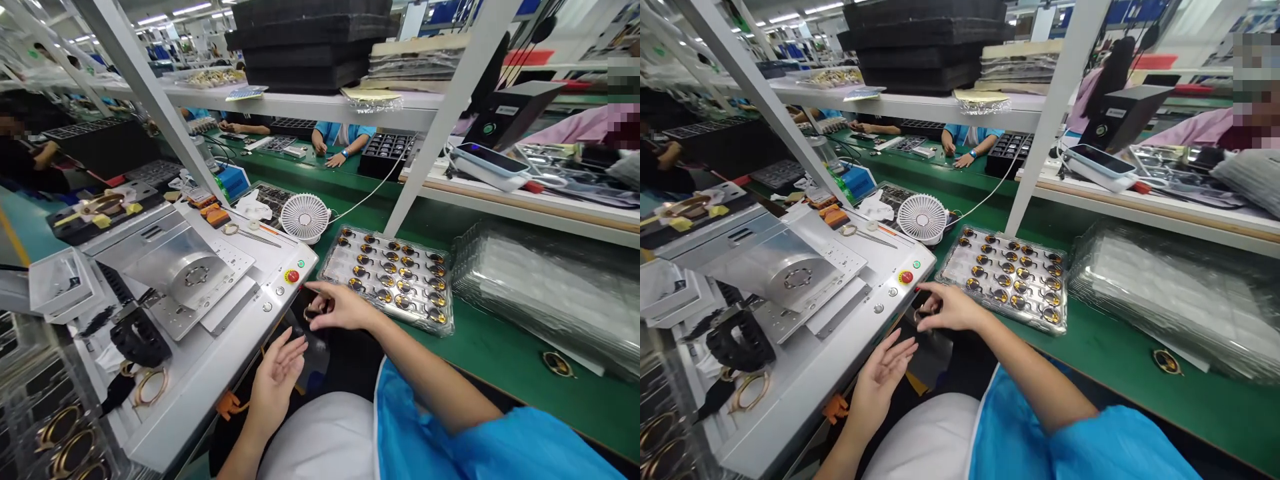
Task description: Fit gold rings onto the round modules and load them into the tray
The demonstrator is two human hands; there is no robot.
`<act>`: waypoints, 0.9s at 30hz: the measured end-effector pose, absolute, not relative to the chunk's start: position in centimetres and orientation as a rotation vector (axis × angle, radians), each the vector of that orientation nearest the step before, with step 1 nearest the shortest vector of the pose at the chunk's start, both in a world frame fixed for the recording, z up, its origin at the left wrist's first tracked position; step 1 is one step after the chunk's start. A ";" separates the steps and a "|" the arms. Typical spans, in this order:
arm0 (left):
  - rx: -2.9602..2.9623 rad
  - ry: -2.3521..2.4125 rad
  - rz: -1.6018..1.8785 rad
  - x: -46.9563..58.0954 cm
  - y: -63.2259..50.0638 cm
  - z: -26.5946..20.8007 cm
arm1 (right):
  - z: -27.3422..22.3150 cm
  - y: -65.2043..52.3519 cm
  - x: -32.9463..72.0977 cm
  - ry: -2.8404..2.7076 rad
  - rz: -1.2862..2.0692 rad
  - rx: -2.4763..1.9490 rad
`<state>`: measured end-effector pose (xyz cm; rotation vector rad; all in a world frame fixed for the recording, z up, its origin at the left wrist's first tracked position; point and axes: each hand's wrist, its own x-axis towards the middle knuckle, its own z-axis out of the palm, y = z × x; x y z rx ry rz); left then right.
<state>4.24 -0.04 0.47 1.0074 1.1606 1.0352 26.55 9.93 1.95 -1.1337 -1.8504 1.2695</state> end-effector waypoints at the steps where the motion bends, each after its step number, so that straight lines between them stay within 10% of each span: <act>1: 0.920 1.127 1.074 4.7 -0.4 0.4 | 1.4 8.6 26.6 -1.756 1.354 -1.016; 12: 0.605 0.963 1.165 5.3 -0.8 -0.1 | 0.5 5.0 24.4 -1.857 1.093 -0.848; 27: 0.577 1.188 1.413 3.3 -4.5 -2.0 | 5.8 22.7 31.4 -2.233 0.266 -1.904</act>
